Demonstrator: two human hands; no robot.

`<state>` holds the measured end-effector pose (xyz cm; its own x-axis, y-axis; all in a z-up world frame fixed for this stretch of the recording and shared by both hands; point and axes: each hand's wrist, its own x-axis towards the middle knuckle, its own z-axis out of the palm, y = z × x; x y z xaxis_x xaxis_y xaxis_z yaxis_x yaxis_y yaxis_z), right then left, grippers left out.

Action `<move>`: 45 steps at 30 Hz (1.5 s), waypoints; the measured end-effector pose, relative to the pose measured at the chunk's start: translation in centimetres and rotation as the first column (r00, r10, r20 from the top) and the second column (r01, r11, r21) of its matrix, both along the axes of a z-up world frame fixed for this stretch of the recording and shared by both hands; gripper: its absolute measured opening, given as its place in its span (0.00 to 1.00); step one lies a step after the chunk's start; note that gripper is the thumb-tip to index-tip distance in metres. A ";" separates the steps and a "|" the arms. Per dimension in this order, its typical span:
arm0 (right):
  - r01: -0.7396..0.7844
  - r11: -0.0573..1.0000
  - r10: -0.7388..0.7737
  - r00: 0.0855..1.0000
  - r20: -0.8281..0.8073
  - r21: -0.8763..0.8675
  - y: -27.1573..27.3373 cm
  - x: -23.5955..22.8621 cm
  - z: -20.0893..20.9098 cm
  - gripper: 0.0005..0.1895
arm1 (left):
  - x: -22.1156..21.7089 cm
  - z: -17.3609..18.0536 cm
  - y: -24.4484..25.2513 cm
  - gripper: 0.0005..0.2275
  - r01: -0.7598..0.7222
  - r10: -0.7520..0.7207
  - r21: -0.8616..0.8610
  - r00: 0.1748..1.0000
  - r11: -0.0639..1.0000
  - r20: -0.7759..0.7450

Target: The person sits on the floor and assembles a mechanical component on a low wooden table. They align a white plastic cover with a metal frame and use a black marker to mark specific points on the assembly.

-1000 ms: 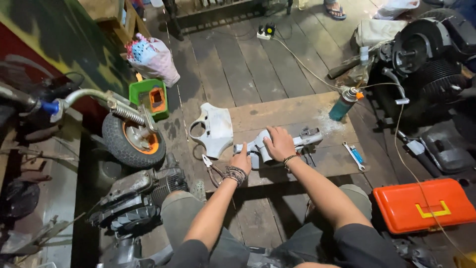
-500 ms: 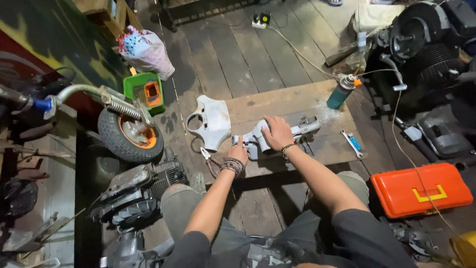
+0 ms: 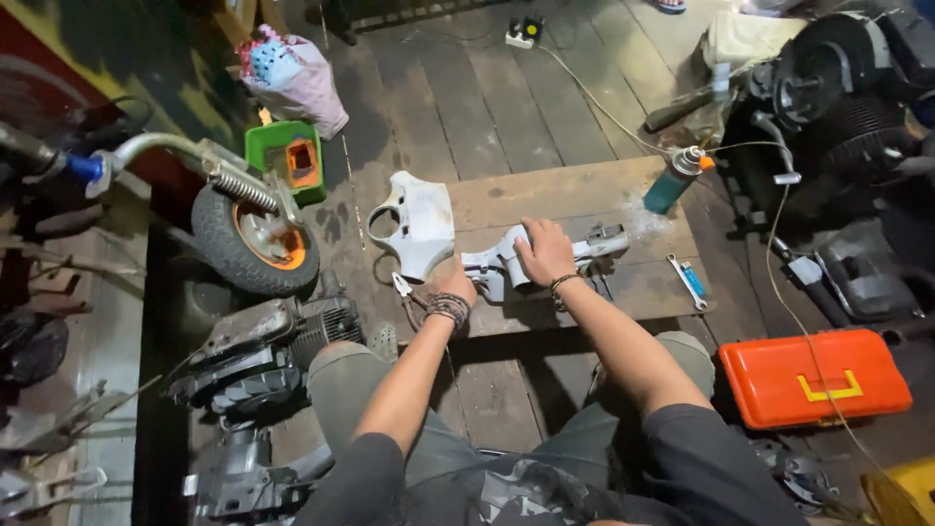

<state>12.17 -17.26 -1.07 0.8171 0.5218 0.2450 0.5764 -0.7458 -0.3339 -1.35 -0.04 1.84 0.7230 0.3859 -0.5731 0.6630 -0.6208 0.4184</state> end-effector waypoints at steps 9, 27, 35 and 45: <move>0.015 1.000 -0.016 1.000 0.027 0.019 0.3 0.6 -0.5 0.26 | -1.8 2.6 0.2 0.26 0.095 -0.096 0.013 0.981 0.995 0.167; 0.044 0.998 -0.045 0.998 -0.033 -0.035 0.3 1.3 -0.7 0.25 | -2.5 0.8 0.1 0.25 0.182 -0.191 0.060 0.956 0.981 0.223; 0.020 0.999 -0.024 0.996 -0.083 -0.048 0.5 0.9 0.6 0.27 | 0.0 -1.0 0.8 0.25 0.155 -0.163 0.055 0.957 0.986 0.238; -0.016 1.000 0.016 1.000 -0.023 -0.022 0.2 1.1 -0.1 0.27 | -3.4 -0.3 0.1 0.27 0.202 -0.221 0.141 0.965 0.969 0.140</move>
<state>13.25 -17.08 -1.19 0.8139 0.5399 0.2144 0.5806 -0.7440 -0.3306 -4.77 0.02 1.51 0.8712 0.2761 -0.4060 0.4449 -0.7937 0.4148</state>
